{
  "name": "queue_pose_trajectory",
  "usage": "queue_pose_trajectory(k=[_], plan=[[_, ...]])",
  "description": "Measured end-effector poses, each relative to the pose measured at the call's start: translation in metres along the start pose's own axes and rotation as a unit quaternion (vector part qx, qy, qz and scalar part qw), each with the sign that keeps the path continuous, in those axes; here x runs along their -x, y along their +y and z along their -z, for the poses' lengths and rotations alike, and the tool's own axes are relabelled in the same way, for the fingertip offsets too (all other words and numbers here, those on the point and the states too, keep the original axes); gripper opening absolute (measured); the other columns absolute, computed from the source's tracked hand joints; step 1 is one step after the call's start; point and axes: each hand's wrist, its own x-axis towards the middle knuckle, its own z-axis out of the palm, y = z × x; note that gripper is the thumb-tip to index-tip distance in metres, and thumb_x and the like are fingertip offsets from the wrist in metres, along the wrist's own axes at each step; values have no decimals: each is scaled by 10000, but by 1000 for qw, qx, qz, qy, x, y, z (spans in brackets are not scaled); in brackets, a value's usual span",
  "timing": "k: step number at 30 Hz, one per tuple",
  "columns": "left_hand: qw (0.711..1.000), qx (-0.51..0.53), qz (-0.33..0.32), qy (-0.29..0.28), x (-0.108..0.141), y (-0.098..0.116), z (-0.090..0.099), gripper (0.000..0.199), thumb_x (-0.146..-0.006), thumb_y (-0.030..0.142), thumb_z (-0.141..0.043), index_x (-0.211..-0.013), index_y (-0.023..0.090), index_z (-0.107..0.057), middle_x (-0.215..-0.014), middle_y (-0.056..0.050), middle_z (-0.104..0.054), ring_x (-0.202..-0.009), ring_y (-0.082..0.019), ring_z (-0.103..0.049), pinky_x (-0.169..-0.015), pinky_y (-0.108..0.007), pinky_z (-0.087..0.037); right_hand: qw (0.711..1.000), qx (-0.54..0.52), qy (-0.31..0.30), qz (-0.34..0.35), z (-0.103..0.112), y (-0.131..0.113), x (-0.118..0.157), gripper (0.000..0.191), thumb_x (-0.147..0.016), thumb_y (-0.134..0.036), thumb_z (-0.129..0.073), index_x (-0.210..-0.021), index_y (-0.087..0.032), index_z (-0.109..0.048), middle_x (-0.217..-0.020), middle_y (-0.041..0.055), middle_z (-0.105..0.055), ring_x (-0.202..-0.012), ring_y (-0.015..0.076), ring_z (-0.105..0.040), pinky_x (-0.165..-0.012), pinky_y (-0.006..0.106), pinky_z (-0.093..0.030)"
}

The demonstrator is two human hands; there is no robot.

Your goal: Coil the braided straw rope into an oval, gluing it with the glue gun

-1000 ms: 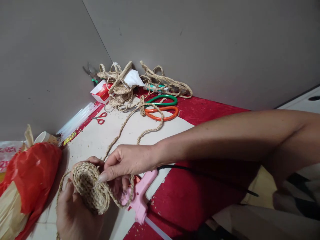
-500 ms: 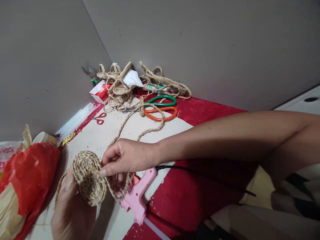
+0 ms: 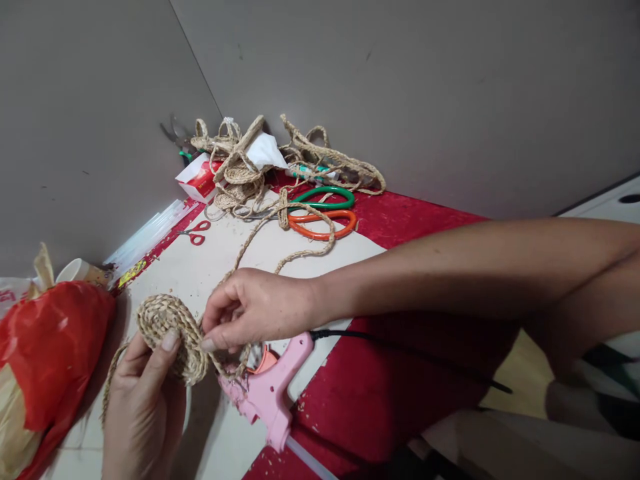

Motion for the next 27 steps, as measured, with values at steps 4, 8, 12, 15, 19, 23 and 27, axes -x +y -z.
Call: queue_pose_trajectory(k=[4,8,12,15,19,23,27], plan=[[1000,10,13,11,-2,0,0,245,-682,221,-826,-917,249,-761,-914,15,-754,-776,-128,-670,-760,-224,-557,1000,19,16,9,-1,0,1,52,-777,-92,-625,-822,-92,-649,-658,-30,-602,-569,54,-577,-555,153,-471],[1000,6,19,4,-1,-1,-1,270,-671,228,-834,-931,239,-762,-916,1,-759,-794,-154,-689,-727,-227,-564,999,27,26,38,-2,4,0,120,-720,-159,-704,-792,-100,-629,-677,-17,-614,-613,64,-570,-562,150,-452],[999,12,35,2,1,-1,-2,291,-647,207,-848,-924,233,-764,-922,-3,-765,-767,-155,-695,-703,-227,-569,1000,12,14,19,-3,4,0,80,-707,-87,-617,-768,-119,-575,-632,-38,-576,-584,64,-552,-551,158,-442],[999,19,40,1,1,-1,1,288,-667,194,-834,-944,228,-762,-939,-13,-768,-781,-150,-696,-687,-210,-565,998,44,35,22,-2,1,0,85,-695,-86,-606,-761,-125,-568,-622,-50,-550,-567,54,-516,-537,152,-419],[998,21,52,-6,-1,-3,5,270,-677,206,-830,-938,213,-763,-923,-39,-772,-796,-160,-701,-646,-195,-558,984,157,52,64,1,1,1,89,-719,-118,-614,-801,-134,-583,-628,-54,-551,-570,53,-509,-570,165,-406],[998,19,54,-14,-2,-4,5,282,-670,199,-834,-942,215,-764,-894,-43,-774,-799,-164,-705,-634,-191,-555,921,322,112,188,3,5,7,143,-799,-196,-602,-930,-142,-582,-701,-31,-599,-613,80,-513,-596,204,-389],[998,23,50,-21,-2,-5,1,247,-720,195,-800,-964,221,-763,-935,-42,-775,-846,-166,-706,-674,-200,-557,819,436,132,349,3,10,12,138,-906,-175,-500,-939,-122,-623,-836,33,-646,-754,112,-563,-694,230,-422]])
